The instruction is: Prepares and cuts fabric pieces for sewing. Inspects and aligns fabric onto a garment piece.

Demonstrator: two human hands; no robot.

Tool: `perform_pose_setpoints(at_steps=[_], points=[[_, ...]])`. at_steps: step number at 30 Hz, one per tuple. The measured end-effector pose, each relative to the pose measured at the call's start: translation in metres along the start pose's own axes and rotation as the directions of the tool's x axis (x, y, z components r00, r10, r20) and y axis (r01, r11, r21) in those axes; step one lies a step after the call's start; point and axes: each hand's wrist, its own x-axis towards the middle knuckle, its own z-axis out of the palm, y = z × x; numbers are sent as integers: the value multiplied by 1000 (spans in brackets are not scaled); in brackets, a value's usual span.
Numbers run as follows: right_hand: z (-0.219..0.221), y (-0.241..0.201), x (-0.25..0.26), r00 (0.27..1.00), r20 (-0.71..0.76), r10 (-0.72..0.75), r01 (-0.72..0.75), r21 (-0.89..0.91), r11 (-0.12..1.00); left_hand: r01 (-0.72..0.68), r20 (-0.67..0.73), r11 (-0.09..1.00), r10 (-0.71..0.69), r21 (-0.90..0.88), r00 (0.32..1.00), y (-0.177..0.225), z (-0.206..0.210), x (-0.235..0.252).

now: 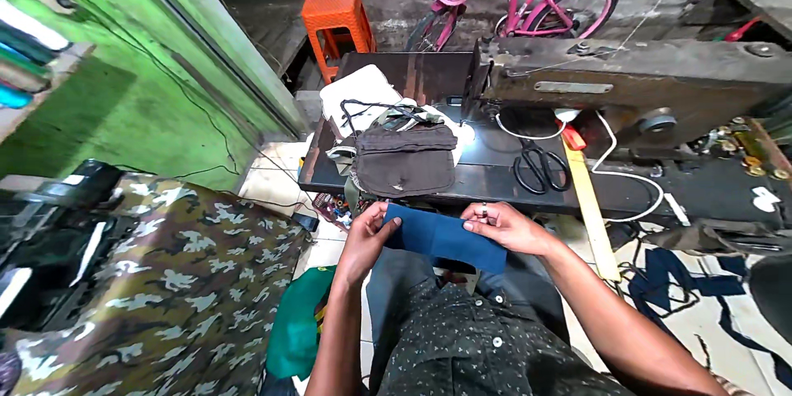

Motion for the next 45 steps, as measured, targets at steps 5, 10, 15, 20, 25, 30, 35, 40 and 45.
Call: perform_pose_setpoints(at_steps=[5,10,15,20,25,30,35,40,45], points=[[-1,1,4,1000,13,-3,3,22,1000,-31,9,999,31,-15,999,-3,1,2],[-4,-4,7,996,91,8,-11,31,999,-17,-49,1000,17,10,999,-16,-3,1],[-15,-8,2,996,90,9,-4,-49,999,-109,21,977,107,186,994,-11,-11,9],[-22,-5,-5,1000,20,18,-19,10,1000,-175,117,912,141,371,983,10,-13,26],[-25,-1,-15,998,-6,67,-67,41,997,-165,118,927,132,338,984,-5,-2,27],[-26,15,-20,991,29,131,-129,-60,990,-75,126,962,42,261,991,-36,8,7],[-29,13,-12,990,-61,124,-125,-15,992,32,187,988,-61,153,981,-49,9,-9],[-35,2,5,989,-47,143,-140,61,988,53,194,978,-92,200,977,-53,6,-7],[-46,8,23,990,-18,141,-141,-26,990,38,132,942,-86,334,987,-57,5,-5]])
